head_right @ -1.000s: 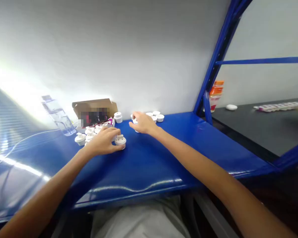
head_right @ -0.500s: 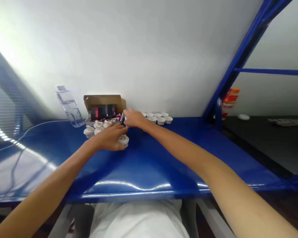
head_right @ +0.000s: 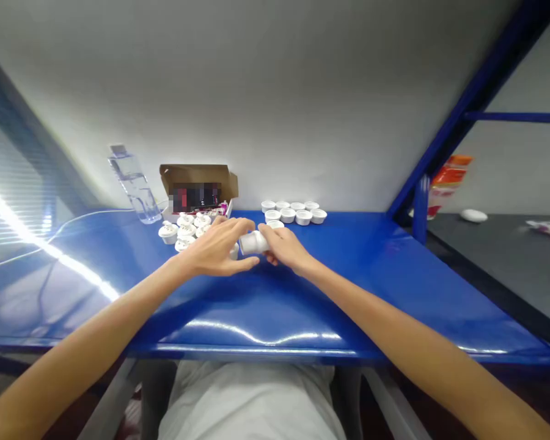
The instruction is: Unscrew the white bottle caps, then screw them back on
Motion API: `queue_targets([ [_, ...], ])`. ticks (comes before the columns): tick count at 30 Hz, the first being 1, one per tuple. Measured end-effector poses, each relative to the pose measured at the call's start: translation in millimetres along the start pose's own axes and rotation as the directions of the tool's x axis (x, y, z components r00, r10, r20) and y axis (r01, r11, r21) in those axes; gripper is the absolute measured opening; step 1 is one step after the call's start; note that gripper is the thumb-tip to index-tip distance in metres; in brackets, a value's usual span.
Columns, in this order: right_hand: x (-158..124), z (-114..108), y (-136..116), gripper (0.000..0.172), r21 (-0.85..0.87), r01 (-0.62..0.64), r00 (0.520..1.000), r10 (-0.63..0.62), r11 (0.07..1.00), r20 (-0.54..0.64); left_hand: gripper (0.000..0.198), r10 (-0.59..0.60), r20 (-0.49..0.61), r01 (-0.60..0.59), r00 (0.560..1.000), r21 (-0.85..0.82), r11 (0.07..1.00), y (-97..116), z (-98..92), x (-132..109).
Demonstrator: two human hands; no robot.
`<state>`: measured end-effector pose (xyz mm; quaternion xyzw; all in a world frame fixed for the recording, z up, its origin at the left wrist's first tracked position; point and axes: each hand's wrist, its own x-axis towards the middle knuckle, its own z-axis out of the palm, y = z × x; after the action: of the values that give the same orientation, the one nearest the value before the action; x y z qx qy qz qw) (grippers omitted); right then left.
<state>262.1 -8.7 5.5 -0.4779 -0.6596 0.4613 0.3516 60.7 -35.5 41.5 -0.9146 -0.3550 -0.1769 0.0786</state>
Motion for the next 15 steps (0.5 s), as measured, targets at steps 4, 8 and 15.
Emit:
queue_targets([
  [4,-3,10,-4,0.042,0.478,-0.353,0.916,0.195,0.804,0.350,0.042,-0.001,-0.071,0.005,0.997,0.051,0.999,7,6.2,4],
  [8,-10,19,-10,0.035,0.633,-0.260,0.949,0.073,0.729,0.306,0.044,-0.054,-0.155,0.066,0.986,0.076,0.995,2,6.6,3],
  [15,-5,-10,-13,0.029,-0.277,0.722,0.644,-0.762,0.634,-0.067,0.035,-0.472,-0.278,0.362,0.837,-0.364,0.858,2,-2.3,8],
])
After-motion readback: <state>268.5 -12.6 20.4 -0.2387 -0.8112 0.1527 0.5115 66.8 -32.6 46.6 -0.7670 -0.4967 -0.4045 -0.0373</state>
